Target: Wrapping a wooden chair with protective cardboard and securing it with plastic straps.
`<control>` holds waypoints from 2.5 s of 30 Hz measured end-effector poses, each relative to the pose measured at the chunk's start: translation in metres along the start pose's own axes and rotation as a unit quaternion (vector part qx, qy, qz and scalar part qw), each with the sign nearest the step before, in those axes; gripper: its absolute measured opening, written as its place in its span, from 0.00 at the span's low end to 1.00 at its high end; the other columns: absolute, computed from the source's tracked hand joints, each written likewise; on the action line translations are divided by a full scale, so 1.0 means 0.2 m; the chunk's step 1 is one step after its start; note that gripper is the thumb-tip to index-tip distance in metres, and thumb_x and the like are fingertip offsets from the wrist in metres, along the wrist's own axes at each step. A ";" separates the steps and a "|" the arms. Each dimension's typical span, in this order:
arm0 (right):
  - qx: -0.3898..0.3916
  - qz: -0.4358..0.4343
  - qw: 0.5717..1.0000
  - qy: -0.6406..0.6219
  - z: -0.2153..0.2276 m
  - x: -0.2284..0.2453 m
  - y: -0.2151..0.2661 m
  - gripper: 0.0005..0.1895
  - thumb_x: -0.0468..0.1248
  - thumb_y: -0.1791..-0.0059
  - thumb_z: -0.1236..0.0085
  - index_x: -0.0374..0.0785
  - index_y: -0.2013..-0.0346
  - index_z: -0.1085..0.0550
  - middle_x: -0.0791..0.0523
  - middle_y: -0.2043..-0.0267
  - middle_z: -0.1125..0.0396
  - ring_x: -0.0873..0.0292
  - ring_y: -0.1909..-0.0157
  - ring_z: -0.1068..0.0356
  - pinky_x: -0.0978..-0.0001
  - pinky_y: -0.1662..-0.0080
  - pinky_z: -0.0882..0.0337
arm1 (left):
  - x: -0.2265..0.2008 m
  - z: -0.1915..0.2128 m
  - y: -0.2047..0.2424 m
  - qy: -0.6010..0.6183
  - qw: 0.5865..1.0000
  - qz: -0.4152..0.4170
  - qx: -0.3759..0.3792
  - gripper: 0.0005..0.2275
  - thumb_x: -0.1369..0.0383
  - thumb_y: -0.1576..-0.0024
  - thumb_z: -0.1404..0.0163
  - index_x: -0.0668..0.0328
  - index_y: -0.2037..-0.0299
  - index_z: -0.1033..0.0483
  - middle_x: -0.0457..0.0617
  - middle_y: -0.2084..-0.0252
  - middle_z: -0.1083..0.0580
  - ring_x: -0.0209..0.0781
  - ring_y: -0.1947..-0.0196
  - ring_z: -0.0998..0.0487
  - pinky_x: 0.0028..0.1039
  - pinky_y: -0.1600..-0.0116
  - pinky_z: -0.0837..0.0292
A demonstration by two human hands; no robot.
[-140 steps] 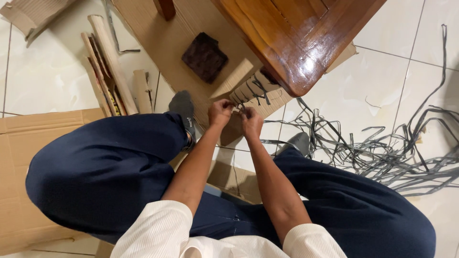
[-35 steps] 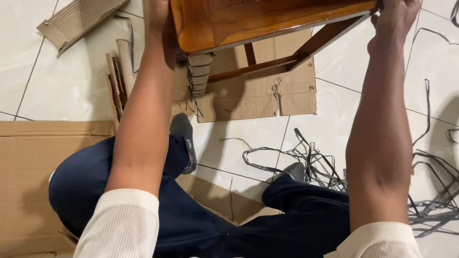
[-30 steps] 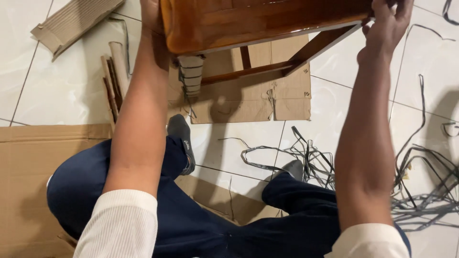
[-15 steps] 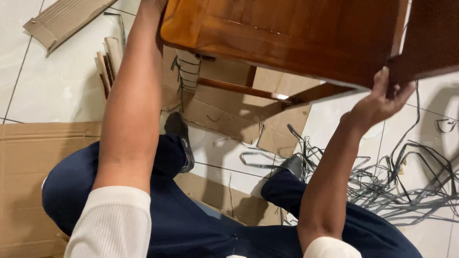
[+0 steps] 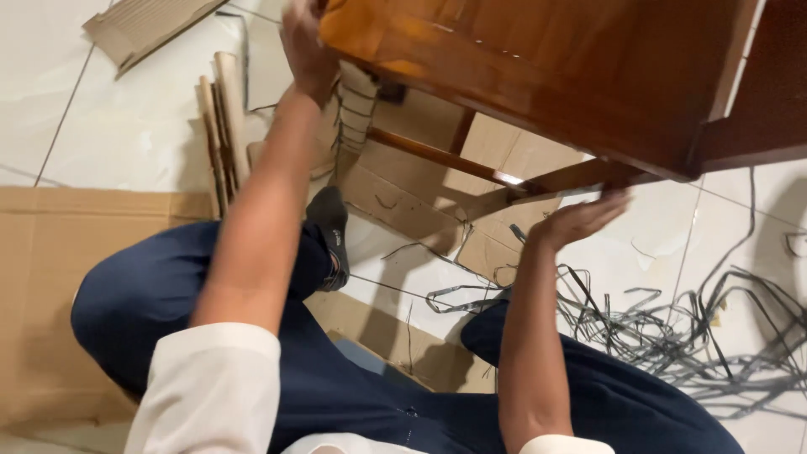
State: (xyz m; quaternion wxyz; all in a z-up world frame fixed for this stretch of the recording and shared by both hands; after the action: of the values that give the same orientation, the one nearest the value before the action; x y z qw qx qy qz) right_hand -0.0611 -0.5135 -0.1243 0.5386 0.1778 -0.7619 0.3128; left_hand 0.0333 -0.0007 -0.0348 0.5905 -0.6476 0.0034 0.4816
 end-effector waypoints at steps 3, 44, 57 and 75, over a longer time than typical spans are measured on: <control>0.015 -0.150 0.987 0.061 0.13 -0.45 0.26 0.31 0.54 0.40 0.69 0.40 0.27 0.48 0.51 0.25 0.48 0.54 0.31 0.40 0.62 0.33 0.40 | 0.08 0.08 0.42 -0.159 0.938 0.309 -0.009 0.19 0.55 0.38 0.47 0.67 0.69 0.25 0.61 0.74 0.26 0.57 0.71 0.22 0.43 0.62 0.28; 0.456 -0.164 0.862 0.151 -0.37 -0.20 1.15 0.13 0.42 0.43 0.47 0.35 0.55 0.22 0.54 0.63 0.24 0.64 0.62 0.23 0.73 0.58 0.23 | 0.00 0.26 0.92 -0.158 0.934 0.312 0.076 0.12 0.62 0.43 0.43 0.63 0.58 0.27 0.67 0.68 0.23 0.64 0.69 0.21 0.49 0.64 0.25; 0.512 0.061 0.856 0.030 -0.57 0.19 1.23 0.22 0.44 0.41 0.46 0.34 0.36 0.33 0.49 0.46 0.31 0.58 0.47 0.26 0.69 0.56 0.22 | -0.16 0.45 0.56 0.064 0.843 0.405 -0.347 0.21 0.59 0.37 0.50 0.74 0.45 0.30 0.60 0.54 0.22 0.51 0.55 0.18 0.38 0.51 0.21; 0.698 -0.272 0.657 0.081 -0.58 0.06 1.77 0.23 0.35 0.47 0.45 0.36 0.37 0.33 0.55 0.56 0.24 0.66 0.59 0.23 0.72 0.62 0.25 | 0.24 0.85 1.26 -0.340 0.655 0.657 -0.155 0.15 0.61 0.35 0.59 0.54 0.42 0.27 0.53 0.31 0.36 0.55 0.32 0.37 0.49 0.36 0.36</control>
State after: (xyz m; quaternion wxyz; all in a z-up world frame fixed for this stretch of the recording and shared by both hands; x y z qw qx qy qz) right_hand -0.1971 -0.1729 -0.1882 0.3766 0.6748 -0.1900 0.6056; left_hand -0.1911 0.0816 -0.2302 -0.0291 -0.3495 0.1519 0.9241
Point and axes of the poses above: each hand's wrist, its own y-axis away from the middle knuckle, its own z-axis out of the back of the hand, x = y × z, the point moved 4 cm from there along -y, towards the middle knuckle
